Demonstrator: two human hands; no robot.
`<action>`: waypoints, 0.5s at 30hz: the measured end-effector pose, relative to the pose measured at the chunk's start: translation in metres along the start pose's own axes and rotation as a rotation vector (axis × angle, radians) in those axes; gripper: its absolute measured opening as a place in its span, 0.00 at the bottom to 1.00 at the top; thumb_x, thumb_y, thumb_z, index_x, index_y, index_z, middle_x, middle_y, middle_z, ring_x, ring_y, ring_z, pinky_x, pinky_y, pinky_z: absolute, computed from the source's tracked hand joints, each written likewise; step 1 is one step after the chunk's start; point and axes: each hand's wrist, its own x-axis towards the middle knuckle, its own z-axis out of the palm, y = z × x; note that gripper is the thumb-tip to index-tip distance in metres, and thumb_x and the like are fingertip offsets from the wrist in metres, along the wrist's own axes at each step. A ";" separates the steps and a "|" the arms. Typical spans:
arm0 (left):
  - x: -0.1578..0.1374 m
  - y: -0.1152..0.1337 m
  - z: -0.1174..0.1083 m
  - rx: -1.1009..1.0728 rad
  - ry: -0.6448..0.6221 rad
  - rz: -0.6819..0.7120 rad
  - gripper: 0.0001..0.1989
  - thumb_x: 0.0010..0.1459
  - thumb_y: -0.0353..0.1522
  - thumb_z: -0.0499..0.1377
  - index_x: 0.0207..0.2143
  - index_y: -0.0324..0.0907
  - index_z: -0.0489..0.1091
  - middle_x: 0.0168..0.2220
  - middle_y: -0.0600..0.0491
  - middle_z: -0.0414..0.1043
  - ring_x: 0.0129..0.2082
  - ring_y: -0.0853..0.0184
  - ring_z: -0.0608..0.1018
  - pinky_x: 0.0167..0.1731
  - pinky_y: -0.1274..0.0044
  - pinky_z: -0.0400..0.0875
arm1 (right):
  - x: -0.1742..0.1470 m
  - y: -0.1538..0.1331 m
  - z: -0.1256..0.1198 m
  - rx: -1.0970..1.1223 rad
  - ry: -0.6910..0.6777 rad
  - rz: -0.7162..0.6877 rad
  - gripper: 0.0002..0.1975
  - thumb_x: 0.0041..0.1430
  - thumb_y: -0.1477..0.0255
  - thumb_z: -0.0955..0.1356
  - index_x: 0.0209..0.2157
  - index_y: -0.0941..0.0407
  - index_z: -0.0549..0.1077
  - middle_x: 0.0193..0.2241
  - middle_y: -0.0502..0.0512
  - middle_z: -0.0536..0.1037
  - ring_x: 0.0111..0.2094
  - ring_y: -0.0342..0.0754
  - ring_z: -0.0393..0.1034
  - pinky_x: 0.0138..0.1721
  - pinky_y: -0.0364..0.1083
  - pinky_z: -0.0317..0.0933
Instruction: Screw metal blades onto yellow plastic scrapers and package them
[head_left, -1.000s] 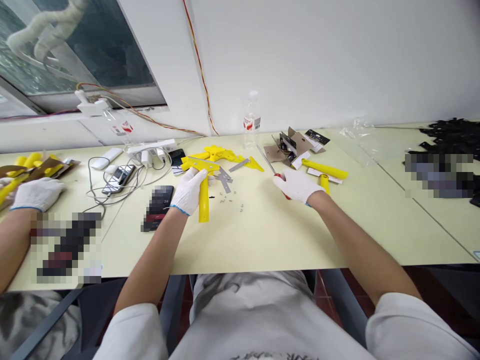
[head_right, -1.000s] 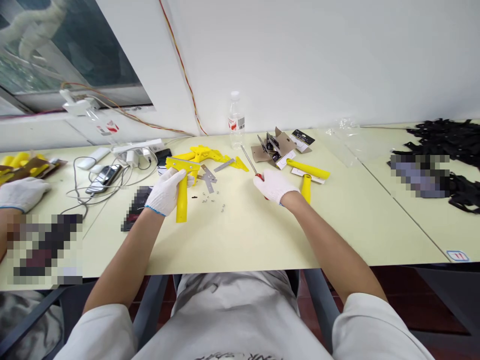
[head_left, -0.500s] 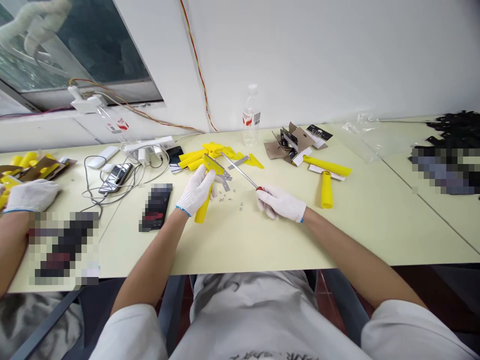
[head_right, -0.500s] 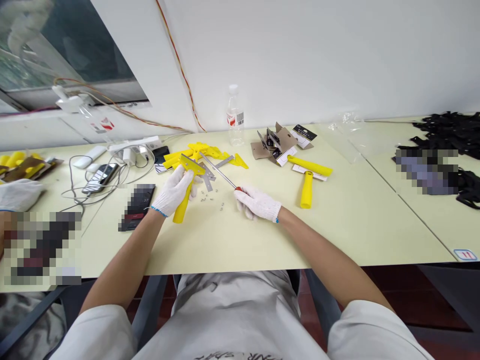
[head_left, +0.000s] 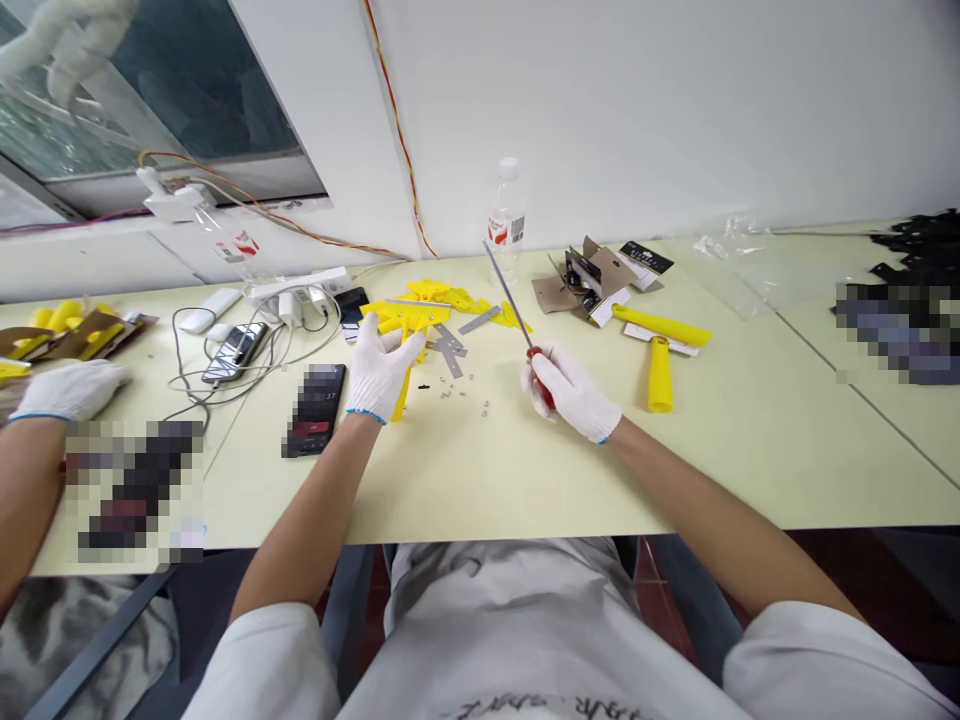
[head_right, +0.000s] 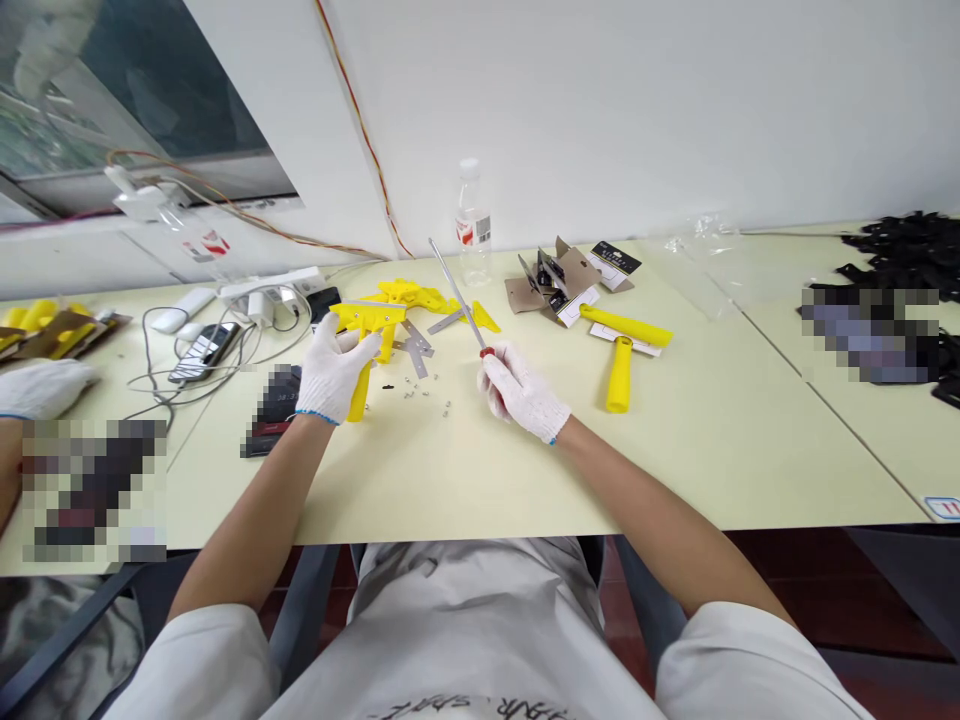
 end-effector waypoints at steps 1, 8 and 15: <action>0.000 -0.001 0.000 -0.021 -0.028 -0.014 0.29 0.61 0.40 0.76 0.60 0.42 0.75 0.47 0.46 0.84 0.44 0.59 0.85 0.38 0.74 0.79 | 0.000 -0.001 0.001 0.017 -0.016 -0.002 0.20 0.78 0.45 0.64 0.46 0.48 0.61 0.30 0.45 0.77 0.18 0.43 0.60 0.20 0.44 0.54; 0.000 -0.006 0.003 0.027 -0.031 0.037 0.14 0.68 0.40 0.69 0.50 0.43 0.74 0.44 0.50 0.81 0.32 0.70 0.80 0.34 0.78 0.78 | -0.002 -0.004 0.000 -0.230 -0.151 -0.012 0.25 0.78 0.46 0.62 0.39 0.53 0.72 0.26 0.48 0.68 0.25 0.46 0.60 0.28 0.45 0.57; -0.003 -0.003 0.005 0.178 -0.033 0.126 0.14 0.73 0.37 0.64 0.57 0.44 0.76 0.46 0.50 0.82 0.35 0.67 0.83 0.35 0.77 0.79 | 0.000 -0.007 0.003 -0.347 -0.215 0.007 0.23 0.79 0.51 0.60 0.36 0.52 0.70 0.25 0.49 0.71 0.26 0.47 0.65 0.34 0.47 0.59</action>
